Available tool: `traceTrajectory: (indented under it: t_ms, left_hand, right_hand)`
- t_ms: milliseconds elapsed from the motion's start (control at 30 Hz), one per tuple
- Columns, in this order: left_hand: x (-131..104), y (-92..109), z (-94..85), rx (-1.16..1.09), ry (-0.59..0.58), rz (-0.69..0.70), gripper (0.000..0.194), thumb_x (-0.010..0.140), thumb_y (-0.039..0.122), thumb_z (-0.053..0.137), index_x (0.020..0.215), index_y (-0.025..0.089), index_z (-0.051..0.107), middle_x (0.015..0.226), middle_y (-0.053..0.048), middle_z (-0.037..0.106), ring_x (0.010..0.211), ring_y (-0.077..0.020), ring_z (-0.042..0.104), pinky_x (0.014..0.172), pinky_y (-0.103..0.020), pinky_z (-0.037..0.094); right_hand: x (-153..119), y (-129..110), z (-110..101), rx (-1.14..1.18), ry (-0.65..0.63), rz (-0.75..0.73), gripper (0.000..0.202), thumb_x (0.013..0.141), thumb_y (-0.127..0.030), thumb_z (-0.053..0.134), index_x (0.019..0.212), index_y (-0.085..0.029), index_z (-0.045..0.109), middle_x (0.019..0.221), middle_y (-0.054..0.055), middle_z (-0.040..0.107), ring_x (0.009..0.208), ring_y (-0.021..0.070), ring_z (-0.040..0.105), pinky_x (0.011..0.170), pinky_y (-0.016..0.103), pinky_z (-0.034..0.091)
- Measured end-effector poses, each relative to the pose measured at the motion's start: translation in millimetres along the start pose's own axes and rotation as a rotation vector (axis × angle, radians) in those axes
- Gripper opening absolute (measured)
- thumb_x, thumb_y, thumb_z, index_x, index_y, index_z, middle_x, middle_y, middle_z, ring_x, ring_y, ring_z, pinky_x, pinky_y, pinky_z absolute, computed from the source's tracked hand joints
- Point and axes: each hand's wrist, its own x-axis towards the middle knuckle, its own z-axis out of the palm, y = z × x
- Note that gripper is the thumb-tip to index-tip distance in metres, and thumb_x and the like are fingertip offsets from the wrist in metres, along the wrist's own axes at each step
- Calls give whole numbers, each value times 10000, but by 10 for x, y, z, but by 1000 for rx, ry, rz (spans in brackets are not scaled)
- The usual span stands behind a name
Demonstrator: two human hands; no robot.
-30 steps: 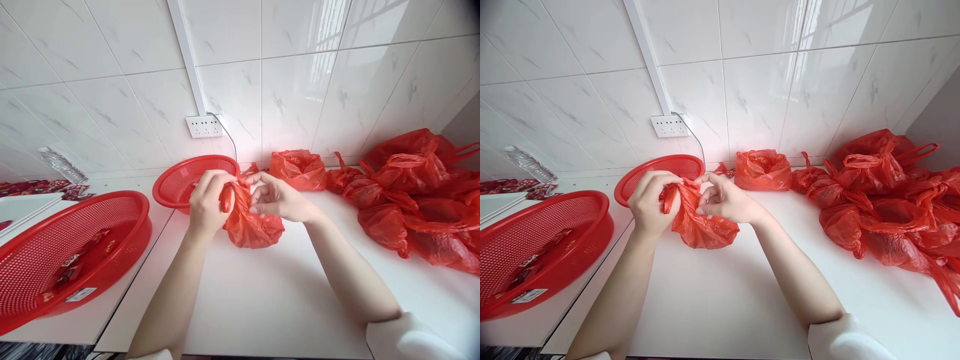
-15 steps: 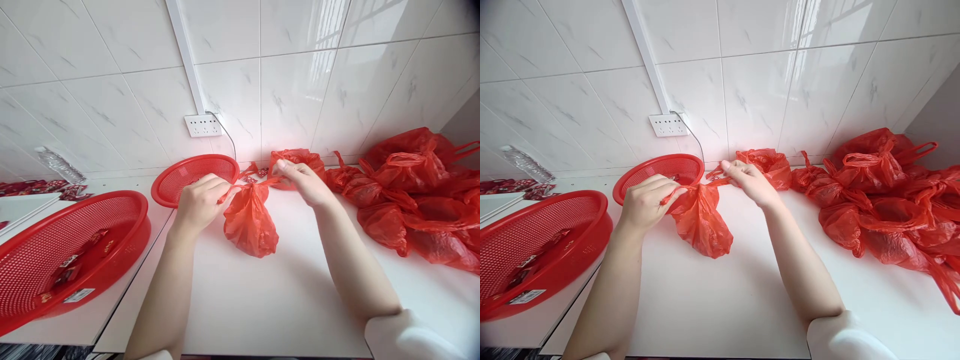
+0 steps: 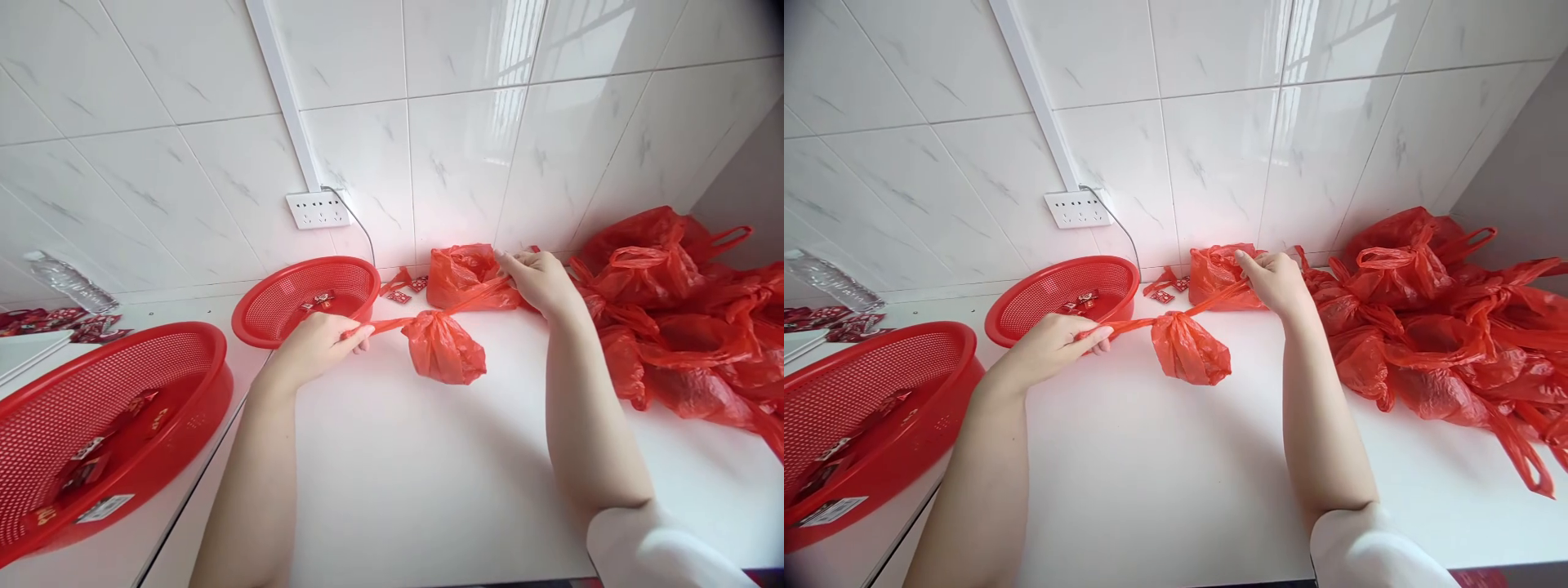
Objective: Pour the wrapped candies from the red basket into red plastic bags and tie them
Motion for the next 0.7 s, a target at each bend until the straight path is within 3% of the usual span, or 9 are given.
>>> traceTrajectory:
  t_ms: [100, 167, 233, 333, 400, 500, 600, 700]
  left_hand:
    - [46, 0, 97, 13, -67, -22, 393, 870, 521, 483, 745, 240, 727, 821, -32, 740, 755, -218, 668, 594, -259, 438]
    - [66, 4, 138, 43, -93, -58, 407, 868, 525, 469, 732, 229, 713, 784, -48, 722, 668, -211, 644, 528, -261, 396]
    - [75, 11, 158, 93, -103, -98, 415, 869, 529, 454, 671, 225, 655, 671, -39, 654, 536, -182, 564, 465, -263, 317]
    - [69, 28, 155, 148, -114, -125, 438, 868, 539, 442, 574, 218, 486, 550, 0, 472, 441, -140, 407, 441, -268, 221]
    - [58, 51, 138, 151, -121, -145, 444, 870, 543, 434, 574, 214, 412, 549, 11, 408, 452, -133, 368, 449, -269, 211]
    - [41, 95, 99, 146, -121, -169, 416, 879, 534, 417, 610, 217, 433, 587, 10, 445, 503, -143, 400, 474, -262, 248]
    - [36, 127, 57, 152, -126, -172, 353, 878, 516, 426, 696, 241, 553, 678, 12, 567, 584, -162, 489, 514, -250, 311]
    - [46, 131, 30, 145, -110, -165, 299, 862, 488, 467, 762, 265, 639, 694, 31, 622, 602, -165, 527, 523, -240, 332]
  right_hand:
    - [-26, -7, -21, -196, -110, -46, 509, 839, -554, 528, 494, -213, 376, 506, -6, 425, 459, 118, 351, 470, 296, 287]
    - [-65, -33, 2, -287, -189, -148, 424, 826, -535, 557, 572, -205, 480, 621, 18, 538, 542, 146, 459, 502, 292, 329]
    - [-137, -85, 87, -338, -240, -292, 347, 796, -551, 598, 760, -205, 604, 858, 58, 641, 758, 209, 578, 612, 315, 413]
    - [-290, -187, 323, -368, -442, -442, 490, 742, -585, 653, 1084, -234, 625, 1125, 89, 639, 1004, 271, 587, 756, 352, 451]
    - [-370, -234, 496, -387, -659, -414, 596, 719, -536, 692, 1238, -272, 562, 1159, 78, 637, 984, 258, 606, 703, 312, 457]
    - [-367, -228, 607, -477, -836, -346, 398, 764, -369, 644, 1154, -289, 617, 1029, 44, 669, 806, 205, 624, 566, 258, 405]
    - [-257, -158, 379, -481, -730, -344, 178, 795, -242, 553, 920, -240, 679, 880, 28, 679, 724, 169, 598, 562, 250, 383]
    - [-204, -74, -153, -414, -418, -291, 210, 769, -166, 525, 888, -225, 688, 838, 16, 690, 739, 159, 599, 622, 252, 408]
